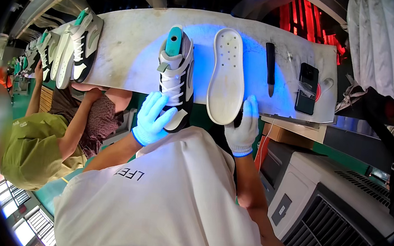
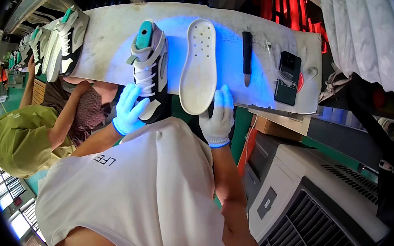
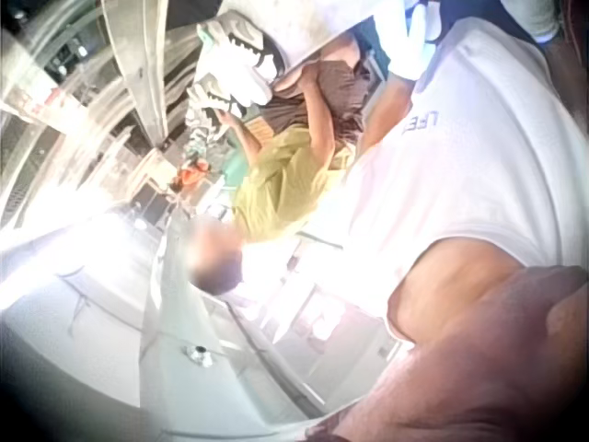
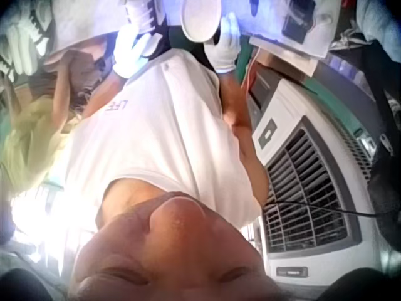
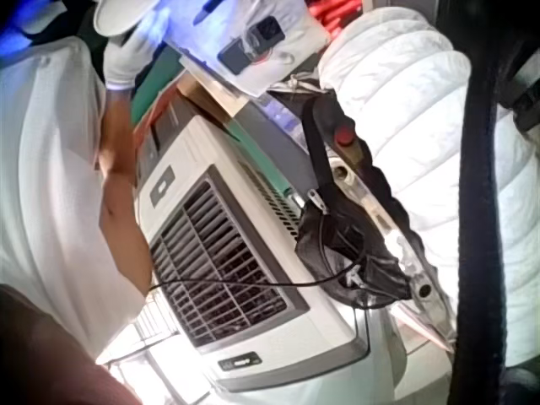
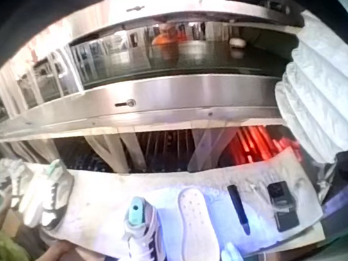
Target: The person inserts a white insole into a white and black sneaker, then uses a black tool to press and adjust the insole and shoe components. The person repeats this process for a second sneaker, ensuring the insole is properly seated and the shoe structure is firm.
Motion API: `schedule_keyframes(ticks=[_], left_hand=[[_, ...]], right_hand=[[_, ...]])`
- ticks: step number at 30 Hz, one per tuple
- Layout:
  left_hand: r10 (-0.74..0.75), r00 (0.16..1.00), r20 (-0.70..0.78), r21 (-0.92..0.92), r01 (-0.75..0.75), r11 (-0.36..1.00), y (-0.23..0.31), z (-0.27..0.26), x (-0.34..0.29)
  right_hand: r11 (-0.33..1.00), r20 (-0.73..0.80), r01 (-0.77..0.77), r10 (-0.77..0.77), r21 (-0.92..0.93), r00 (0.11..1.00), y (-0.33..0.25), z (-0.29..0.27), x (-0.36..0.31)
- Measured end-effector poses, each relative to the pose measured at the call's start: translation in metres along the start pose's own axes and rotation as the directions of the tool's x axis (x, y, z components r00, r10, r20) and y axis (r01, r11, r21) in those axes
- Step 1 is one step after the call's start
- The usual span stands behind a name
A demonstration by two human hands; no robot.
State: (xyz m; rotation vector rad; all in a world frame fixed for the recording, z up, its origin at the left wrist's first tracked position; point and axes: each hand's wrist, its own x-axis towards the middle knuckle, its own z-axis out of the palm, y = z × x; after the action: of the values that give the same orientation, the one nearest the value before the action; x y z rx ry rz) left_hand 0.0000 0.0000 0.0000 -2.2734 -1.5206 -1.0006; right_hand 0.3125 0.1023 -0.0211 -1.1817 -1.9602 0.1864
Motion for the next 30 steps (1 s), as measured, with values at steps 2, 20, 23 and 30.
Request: schedule_keyframes(ticks=[2, 20, 23, 30], left_hand=[[-0.062, 0.998, 0.025, 0.01, 0.062, 0.998, -0.007, 0.005, 0.002], [-0.156, 0.986, -0.057, -0.065, 0.152, 0.986, 0.014, 0.017, -0.028], [-0.173, 0.984, -0.036, -0.058, 0.171, 0.984, 0.015, 0.016, -0.024], [-0.247, 0.968, -0.04, -0.105, 0.242, 0.965, 0.029, 0.008, 0.0]], right_hand=[[0.999, 0.029, -0.032, 0.033, -0.013, 0.999, -0.003, 0.01, 0.013], [0.992, -0.109, 0.079, -0.089, -0.095, 0.99, -0.005, 0.002, -0.003], [0.991, -0.107, 0.079, -0.091, -0.111, 0.99, -0.003, 0.003, -0.004], [0.993, -0.104, 0.1, -0.107, -0.069, 0.989, 0.001, 0.002, -0.002]])
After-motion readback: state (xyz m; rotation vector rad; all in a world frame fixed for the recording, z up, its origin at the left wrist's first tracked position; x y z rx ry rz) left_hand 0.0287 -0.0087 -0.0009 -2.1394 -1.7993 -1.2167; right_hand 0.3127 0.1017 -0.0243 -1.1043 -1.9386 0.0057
